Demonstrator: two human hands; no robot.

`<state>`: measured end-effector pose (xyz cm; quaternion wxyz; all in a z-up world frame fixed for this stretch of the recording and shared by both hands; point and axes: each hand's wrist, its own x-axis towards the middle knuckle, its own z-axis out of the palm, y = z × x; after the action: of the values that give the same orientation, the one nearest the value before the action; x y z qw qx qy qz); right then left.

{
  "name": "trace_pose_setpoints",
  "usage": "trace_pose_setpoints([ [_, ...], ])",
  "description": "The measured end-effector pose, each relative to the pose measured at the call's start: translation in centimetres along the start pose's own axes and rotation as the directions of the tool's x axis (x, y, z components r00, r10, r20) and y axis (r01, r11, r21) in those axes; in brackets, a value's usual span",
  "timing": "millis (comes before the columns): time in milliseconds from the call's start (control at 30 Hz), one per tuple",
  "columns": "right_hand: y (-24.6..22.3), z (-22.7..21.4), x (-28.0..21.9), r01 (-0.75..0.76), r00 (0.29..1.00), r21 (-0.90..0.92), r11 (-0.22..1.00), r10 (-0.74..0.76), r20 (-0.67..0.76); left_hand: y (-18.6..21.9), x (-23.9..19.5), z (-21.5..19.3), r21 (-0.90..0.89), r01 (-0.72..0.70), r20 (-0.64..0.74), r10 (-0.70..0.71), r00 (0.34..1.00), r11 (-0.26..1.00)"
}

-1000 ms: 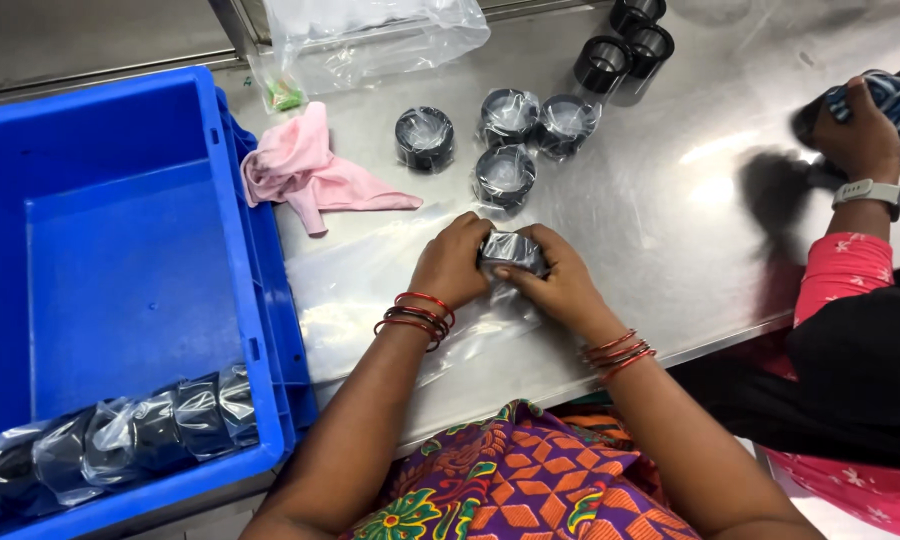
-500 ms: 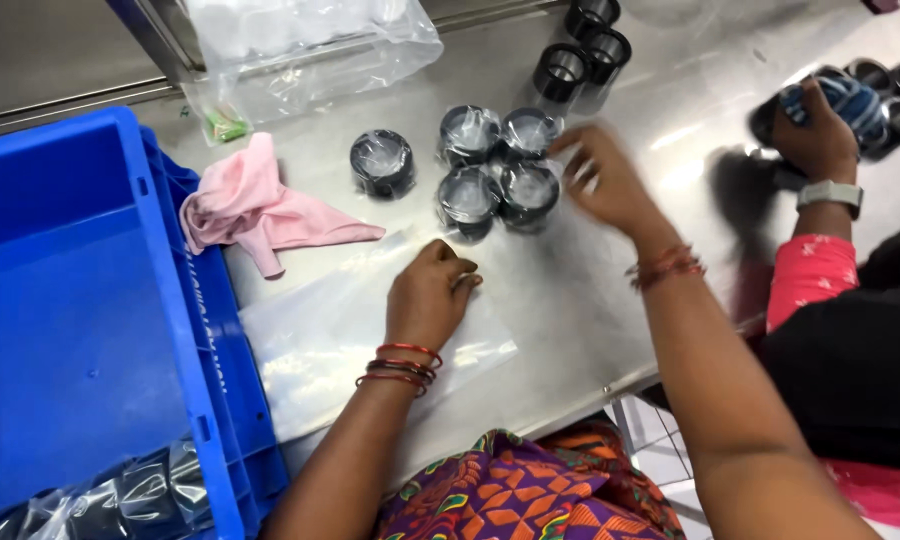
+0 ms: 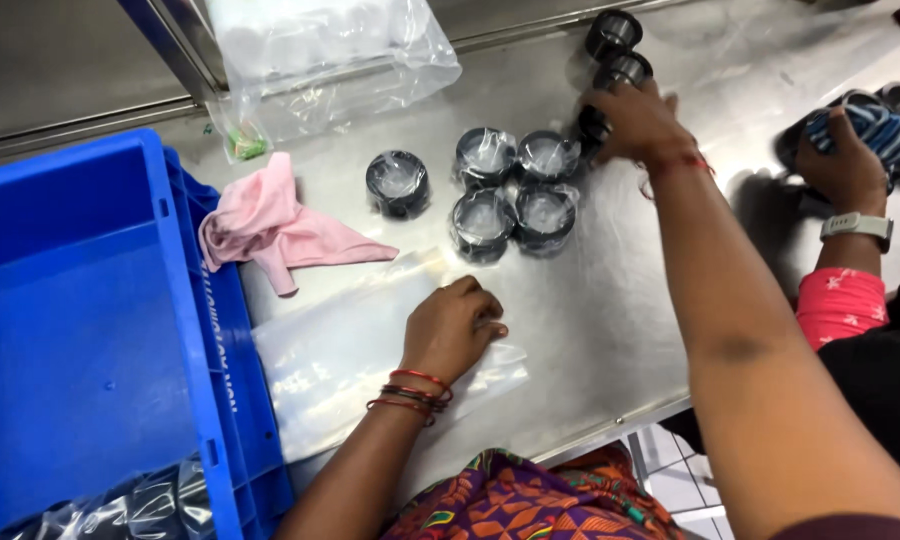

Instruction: The person wipes the inside of a blue crate with a pink cloth, then places cylindrical metal parts into plastic bags and stacks the bags inside the crate.

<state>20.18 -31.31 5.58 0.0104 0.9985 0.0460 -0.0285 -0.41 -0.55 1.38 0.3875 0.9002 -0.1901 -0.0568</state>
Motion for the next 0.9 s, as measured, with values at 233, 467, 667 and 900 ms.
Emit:
trace_pose_setpoints([
  [233, -0.6, 5.2, -15.5, 0.082, 0.987, 0.36, 0.929, -0.026, -0.156, -0.9, 0.4, 2.2, 0.01, 0.017, -0.146, -0.016, 0.989, 1.0],
  [467, -5.1, 1.5, -20.1, 0.213, 0.924, 0.778, 0.59, -0.382, 0.037, -2.5, 0.7, 2.7, -0.472, 0.041, -0.037, -0.067, 0.997, 0.881],
  [667, -8.8, 0.4, -19.0, -0.241, 0.856, 0.797, 0.554, -0.265, 0.443, -1.5, 0.4, 0.5, -0.656, -0.18, -0.092, 0.159, 0.983, 0.733],
  [900, -9.3, 5.8, -21.7, -0.09, 0.904, 0.953, 0.289, -0.378, 0.2, 1.8, -1.1, -2.9, -0.465, -0.52, -0.341, 0.397, 0.852, 0.717],
])
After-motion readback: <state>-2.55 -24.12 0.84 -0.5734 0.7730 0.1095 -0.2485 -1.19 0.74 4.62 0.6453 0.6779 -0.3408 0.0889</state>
